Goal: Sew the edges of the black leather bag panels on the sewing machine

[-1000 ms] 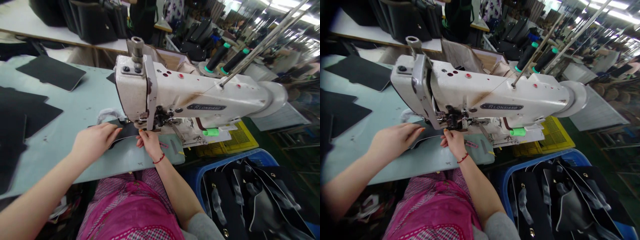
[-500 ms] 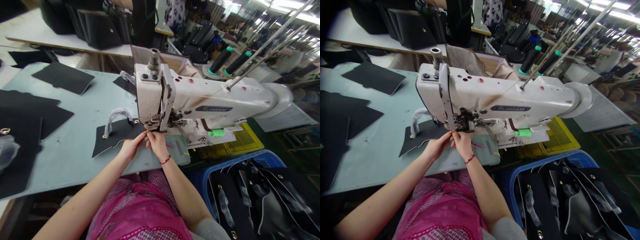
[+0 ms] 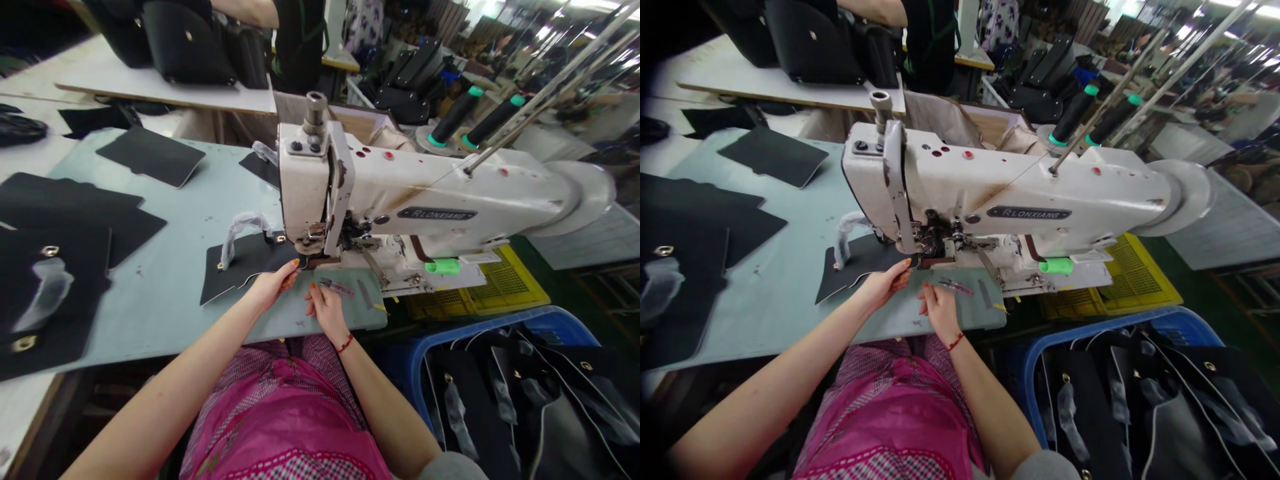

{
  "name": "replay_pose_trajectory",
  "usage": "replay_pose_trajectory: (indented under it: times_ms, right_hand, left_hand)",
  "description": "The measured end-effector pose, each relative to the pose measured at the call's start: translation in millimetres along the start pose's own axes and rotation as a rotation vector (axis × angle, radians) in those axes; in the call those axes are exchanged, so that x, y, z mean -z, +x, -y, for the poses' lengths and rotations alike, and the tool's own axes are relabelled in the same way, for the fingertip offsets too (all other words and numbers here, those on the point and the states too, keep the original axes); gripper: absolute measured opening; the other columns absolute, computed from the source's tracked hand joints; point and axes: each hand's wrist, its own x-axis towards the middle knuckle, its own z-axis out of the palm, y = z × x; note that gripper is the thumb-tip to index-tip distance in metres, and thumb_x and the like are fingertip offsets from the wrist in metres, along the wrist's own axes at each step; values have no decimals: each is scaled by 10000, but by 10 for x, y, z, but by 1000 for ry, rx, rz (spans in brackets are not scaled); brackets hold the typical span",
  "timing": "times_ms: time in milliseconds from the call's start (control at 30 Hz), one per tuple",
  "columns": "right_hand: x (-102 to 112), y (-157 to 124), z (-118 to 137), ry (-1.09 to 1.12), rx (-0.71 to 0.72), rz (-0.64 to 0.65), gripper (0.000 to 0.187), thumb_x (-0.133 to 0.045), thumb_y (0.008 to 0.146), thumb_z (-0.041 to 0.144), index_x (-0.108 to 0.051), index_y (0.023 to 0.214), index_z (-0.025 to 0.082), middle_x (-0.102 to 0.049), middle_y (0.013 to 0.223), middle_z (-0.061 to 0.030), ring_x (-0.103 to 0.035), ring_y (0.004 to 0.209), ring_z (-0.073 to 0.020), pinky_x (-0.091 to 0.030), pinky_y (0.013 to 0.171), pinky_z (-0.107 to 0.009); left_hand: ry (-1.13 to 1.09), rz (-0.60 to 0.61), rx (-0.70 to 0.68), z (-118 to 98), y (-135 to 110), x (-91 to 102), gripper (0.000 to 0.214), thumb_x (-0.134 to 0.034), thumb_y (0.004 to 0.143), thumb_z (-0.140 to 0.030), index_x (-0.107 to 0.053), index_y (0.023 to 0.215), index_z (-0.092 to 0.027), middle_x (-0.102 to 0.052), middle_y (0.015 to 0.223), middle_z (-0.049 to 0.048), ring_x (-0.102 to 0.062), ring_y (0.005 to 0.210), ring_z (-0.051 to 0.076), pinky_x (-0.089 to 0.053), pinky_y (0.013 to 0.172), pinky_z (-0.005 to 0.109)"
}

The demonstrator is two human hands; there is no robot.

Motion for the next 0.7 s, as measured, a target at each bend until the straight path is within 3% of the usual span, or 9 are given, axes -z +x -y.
replay_pose_trajectory:
  times_ms: [133,233,367,700]
  right_hand:
    - [-11,-106,-323,-77,-24,22,543,-389,954,620,-626,741,181,-576,495,6,-485,430,-109,-381,488,-214]
    - [-25,-120,-430,-143,-7,31,498,-400,973,557,-627,735,183,-581,501,10,-498,449,-104,-381,508,-206]
    - [-34,-102,-459,-149,-24,42,453,-409,983,504,-629,745,187,-599,518,14,-494,433,-97,-375,496,-199]
    - [-40,-96,-445,-147,-48,42,423,-413,988,457,-627,760,172,-602,523,18,-495,431,-82,-388,492,-179]
  left_hand:
    - [-64,69,6,6,-3,-3,393,-802,657,-435,-551,621,-135,-416,541,-40,-345,489,59,-285,450,202]
    - [-85,59,10,17,11,7,388,-817,644,-416,-551,621,-134,-420,550,-40,-349,496,57,-296,458,201]
    - [-130,-2,26,17,44,11,376,-847,603,-390,-604,677,-113,-472,578,-27,-373,508,51,-312,467,190]
    - [-125,14,42,-51,143,2,409,-849,568,-429,-596,631,-114,-470,543,-28,-385,487,50,-312,450,179]
